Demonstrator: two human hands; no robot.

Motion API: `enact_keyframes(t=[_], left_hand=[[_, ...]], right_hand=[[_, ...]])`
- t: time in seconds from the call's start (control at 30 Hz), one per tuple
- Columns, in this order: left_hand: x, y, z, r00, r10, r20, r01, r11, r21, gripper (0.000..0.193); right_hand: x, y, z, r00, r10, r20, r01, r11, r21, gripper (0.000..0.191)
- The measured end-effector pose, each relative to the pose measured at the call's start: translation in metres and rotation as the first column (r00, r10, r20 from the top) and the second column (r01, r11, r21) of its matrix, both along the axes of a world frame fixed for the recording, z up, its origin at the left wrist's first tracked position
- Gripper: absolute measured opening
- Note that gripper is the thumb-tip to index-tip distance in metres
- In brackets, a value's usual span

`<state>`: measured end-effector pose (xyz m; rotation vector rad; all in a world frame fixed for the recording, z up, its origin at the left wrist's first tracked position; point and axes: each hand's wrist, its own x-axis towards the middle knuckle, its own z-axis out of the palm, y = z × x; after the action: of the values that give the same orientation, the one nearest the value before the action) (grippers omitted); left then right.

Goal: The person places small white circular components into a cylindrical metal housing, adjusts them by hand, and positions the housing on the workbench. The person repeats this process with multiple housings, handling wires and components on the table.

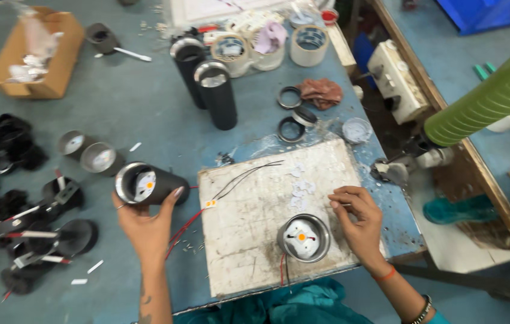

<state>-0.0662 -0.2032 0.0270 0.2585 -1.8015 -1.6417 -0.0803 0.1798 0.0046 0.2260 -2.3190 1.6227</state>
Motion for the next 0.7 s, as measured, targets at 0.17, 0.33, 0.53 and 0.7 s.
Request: enact_keyframes(t=[0.17,0.33,0.53,0.7], left_hand=[[-0.023,0.005,-0.014,0.999,-0.017,0.043,0.018,1.0,-0.014,0.08],[-0.034,0.003,-0.019,0.996,-0.055,0.07,0.059,0.997,-0.045,0.086],[-0.019,0.019,-0.006,0.997,-0.006,0.076,0.017,0.99,-0.14,0.108],[0.03,0.073,0.002,0.966,0.258,-0.006,-0.245,0.909,-0.336,0.095]], right_hand=[[-0.016,0.007,-0.006,0.999,0.007,0.038,-0.006,1.0,-0.016,0.013],[-0.027,0.011,-0.016,0.999,0.014,0.045,-0.012,0.998,-0.056,0.014],[-0.03,0.016,-0.014,1.0,0.024,0.02,-0.022,0.995,-0.093,0.015],[-0.028,0.025,0.033,0.981,0.154,-0.115,-0.148,0.987,0.054,0.017]])
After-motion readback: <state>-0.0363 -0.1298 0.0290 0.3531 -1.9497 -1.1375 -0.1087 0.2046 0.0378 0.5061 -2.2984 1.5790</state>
